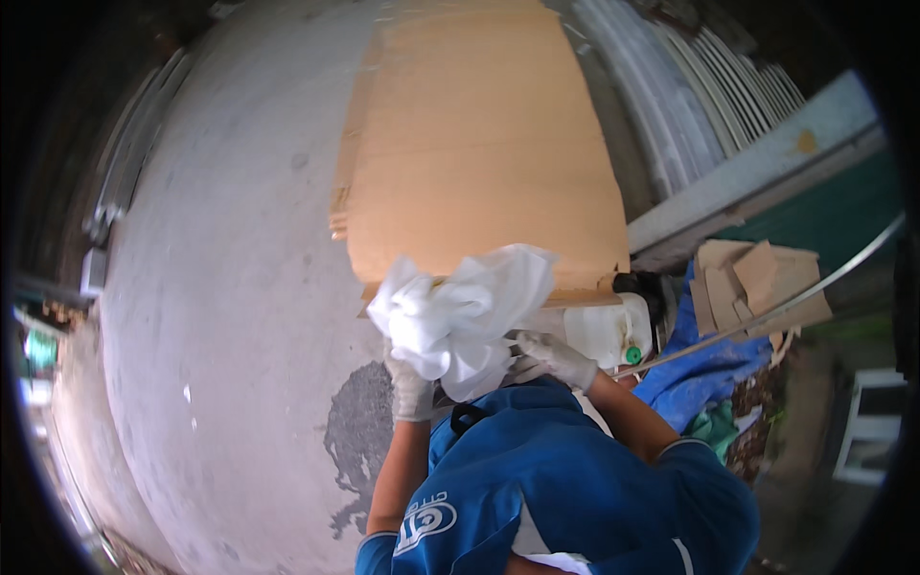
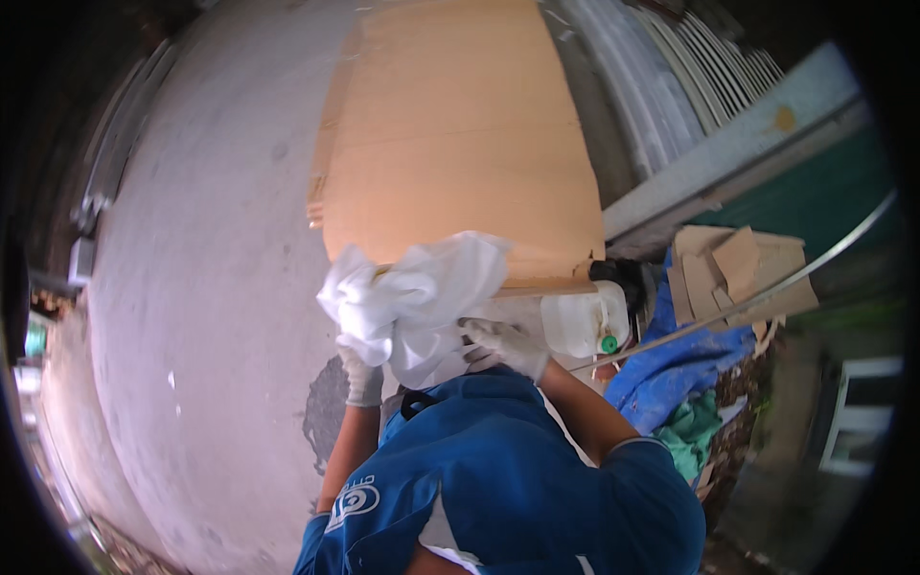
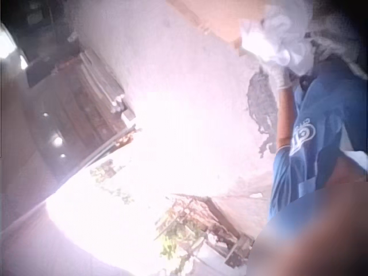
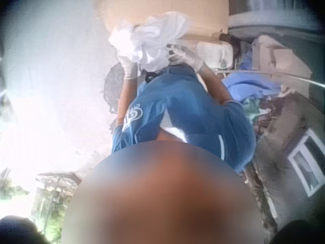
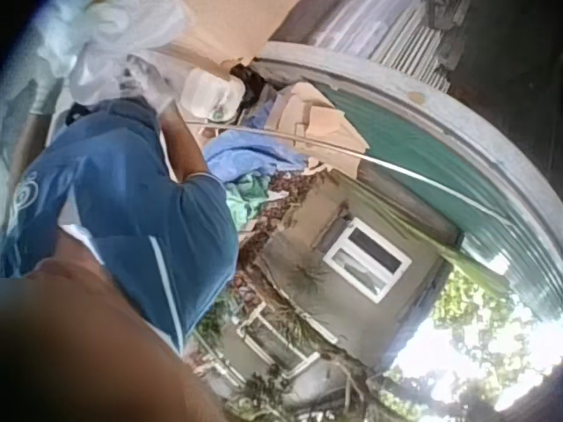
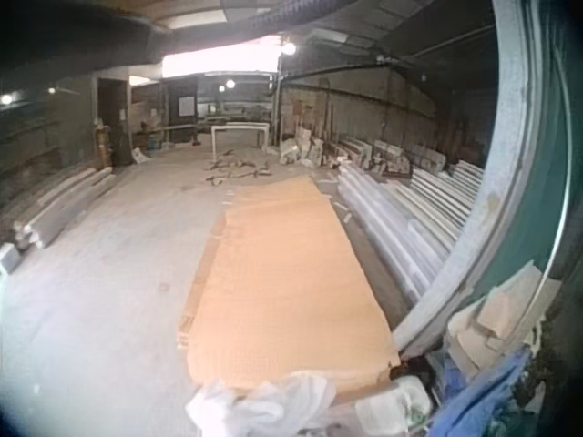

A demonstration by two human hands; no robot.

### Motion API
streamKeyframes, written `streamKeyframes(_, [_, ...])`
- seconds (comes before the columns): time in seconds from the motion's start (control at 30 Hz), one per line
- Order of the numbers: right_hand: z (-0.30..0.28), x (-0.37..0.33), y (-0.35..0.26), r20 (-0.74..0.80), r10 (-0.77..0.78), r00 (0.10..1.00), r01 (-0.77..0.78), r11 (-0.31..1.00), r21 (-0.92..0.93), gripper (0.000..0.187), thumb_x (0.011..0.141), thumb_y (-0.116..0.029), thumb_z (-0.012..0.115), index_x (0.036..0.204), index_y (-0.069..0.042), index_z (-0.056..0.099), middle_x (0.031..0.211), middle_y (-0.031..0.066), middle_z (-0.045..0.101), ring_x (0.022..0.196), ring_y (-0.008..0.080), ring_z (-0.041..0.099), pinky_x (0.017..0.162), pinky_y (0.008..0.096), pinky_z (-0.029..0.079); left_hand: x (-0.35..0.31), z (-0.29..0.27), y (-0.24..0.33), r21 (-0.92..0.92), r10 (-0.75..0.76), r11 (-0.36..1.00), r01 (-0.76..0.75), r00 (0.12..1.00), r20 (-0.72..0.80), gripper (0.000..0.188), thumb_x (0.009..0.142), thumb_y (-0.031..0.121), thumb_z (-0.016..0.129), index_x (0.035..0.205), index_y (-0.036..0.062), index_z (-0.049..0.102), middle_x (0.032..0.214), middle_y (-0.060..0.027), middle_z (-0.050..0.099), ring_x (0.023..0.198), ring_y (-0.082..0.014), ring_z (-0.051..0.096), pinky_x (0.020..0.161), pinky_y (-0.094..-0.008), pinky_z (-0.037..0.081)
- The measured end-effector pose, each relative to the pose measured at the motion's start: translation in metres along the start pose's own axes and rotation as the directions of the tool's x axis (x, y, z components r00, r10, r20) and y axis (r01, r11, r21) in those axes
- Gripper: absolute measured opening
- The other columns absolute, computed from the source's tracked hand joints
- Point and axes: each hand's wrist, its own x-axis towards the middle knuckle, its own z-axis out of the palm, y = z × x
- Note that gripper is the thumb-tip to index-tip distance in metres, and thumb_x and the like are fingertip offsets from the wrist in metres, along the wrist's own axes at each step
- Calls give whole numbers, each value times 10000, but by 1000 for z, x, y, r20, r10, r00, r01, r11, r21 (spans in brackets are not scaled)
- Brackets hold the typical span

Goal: The person handles food items in a kitchen, then moves outside to collect and fold cardboard and plastic sheets. They stack the cardboard and gather plastic pieces into a bundle.

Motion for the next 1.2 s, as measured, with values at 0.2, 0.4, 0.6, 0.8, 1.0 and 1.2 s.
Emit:
streamKeyframes(0.2, [73,85,18,16,-334,942,334,943,0,741,966,-544,465,1511,-120,195,1467,33,375,1308,198,406,1045,375,396,-8,-27,6,-154,104,985,-74,975,198,519,955,199,588,1401,39,375,1309,-96,501,1167,-227,524,985,-367,451])
streamKeyframes(0.4, [84,126,-10,209,-517,830,489,855,175,743,927,-607,482,1443,-86,364,1315,24,524,1211,117,469,1018,312,405,21,-68,-5,-74,-70,994,86,979,192,628,953,221,596,1459,25,280,1390,-127,442,1251,-234,466,1048,-380,401])
streamKeyframes(0.6, [79,149,-56,357,-476,804,408,877,252,711,963,-526,493,1498,-101,294,1369,9,486,1219,104,464,1035,289,398,65,-55,21,-22,145,989,-145,948,283,568,948,247,614,1403,2,376,1290,-102,512,1122,-185,548,915,-335,493])
streamKeyframes(0.8, [63,180,-116,-40,-355,934,325,892,-314,553,962,-468,538,1320,-46,514,1116,76,654,995,173,625,831,330,511,105,-6,45,-123,187,975,-183,982,21,502,909,137,606,1355,3,417,1241,-86,548,1116,-185,547,986,-348,452])
streamKeyframes(1.0, [8,207,-137,16,-227,974,209,864,-458,618,928,-493,580,1360,-70,453,1175,132,595,989,236,623,824,325,518,162,-75,88,-636,-133,765,-101,942,-309,331,951,135,573,1267,58,515,1185,-66,601,1107,-189,584,998,-372,484])
streamKeyframes(1.2, [66,256,-103,494,399,773,-357,916,-182,1001,784,-568,714,1534,-231,145,1531,216,188,1333,467,334,1002,566,424,156,-127,85,-582,-147,790,-194,861,-486,305,946,168,586,1225,57,532,1167,-65,601,1072,-206,591,959,-384,497])
